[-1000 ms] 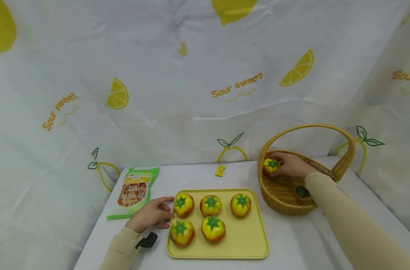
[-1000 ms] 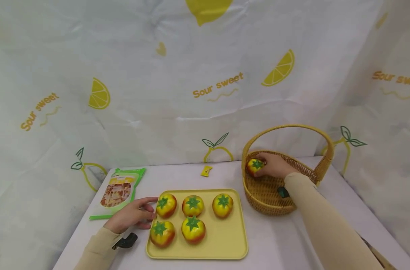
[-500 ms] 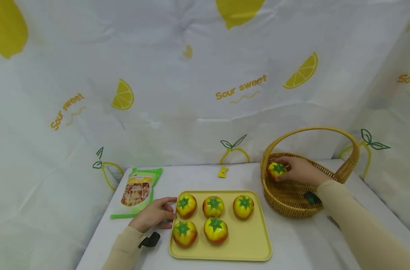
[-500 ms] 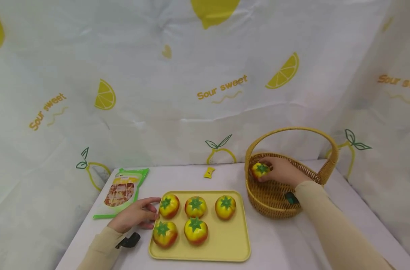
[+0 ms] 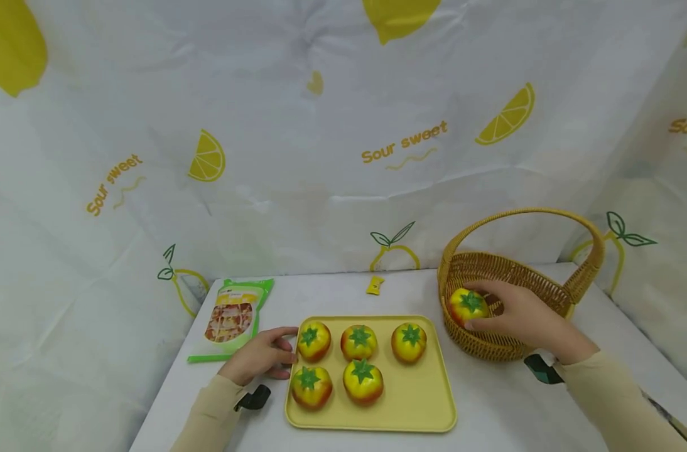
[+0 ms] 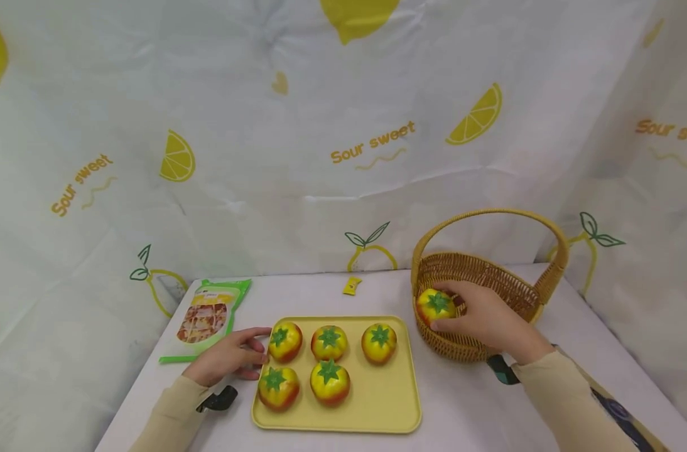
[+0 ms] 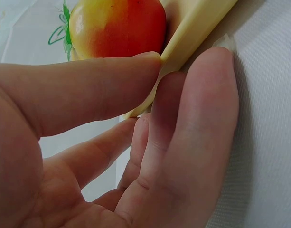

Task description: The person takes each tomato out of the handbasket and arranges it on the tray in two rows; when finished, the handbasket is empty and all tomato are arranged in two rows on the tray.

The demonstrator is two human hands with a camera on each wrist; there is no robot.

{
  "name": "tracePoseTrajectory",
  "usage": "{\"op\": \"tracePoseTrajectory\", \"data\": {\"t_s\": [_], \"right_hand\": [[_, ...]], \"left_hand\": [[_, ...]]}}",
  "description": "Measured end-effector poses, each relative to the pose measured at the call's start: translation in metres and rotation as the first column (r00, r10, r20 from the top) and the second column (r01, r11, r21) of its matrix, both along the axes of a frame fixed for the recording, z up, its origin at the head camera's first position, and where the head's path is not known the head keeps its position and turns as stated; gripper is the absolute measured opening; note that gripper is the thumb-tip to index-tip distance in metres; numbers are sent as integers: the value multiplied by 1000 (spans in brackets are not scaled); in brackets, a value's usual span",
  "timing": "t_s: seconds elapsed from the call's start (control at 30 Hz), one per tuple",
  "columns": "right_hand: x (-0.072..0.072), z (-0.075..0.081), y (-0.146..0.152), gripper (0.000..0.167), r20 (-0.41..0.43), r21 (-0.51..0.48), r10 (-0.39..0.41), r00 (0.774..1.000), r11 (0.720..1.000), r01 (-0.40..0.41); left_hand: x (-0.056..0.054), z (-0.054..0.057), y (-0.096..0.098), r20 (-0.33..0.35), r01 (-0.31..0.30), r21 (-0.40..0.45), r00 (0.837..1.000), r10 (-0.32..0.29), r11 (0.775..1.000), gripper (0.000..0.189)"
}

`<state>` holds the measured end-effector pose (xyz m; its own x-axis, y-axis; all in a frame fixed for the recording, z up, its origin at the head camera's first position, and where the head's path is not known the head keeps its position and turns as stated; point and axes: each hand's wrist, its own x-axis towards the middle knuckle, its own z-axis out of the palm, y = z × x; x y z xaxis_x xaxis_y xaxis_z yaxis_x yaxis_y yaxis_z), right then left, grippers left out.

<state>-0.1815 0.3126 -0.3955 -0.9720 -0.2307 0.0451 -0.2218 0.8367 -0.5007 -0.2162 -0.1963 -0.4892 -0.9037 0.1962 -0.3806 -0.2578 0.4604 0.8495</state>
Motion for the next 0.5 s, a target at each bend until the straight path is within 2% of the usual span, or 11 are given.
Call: {"op": "tracePoseTrajectory", "data": {"t_s": [0.23, 0.37, 0.5], "right_hand": [[26, 3, -16, 78, -58, -29, -1, 998, 1000, 0], [38, 0, -26, 77, -75, -40, 50, 996, 998, -53], [48, -9, -40, 77, -54, -43, 92, 994, 995, -95]], "left_hand": [[2, 3, 0, 3, 1, 1, 1000, -1, 1000, 68], [2, 3, 0, 2, 5, 10, 1000, -5, 1000, 67], [2, 3, 0, 1, 5, 13, 1000, -5, 1000, 67]]}}
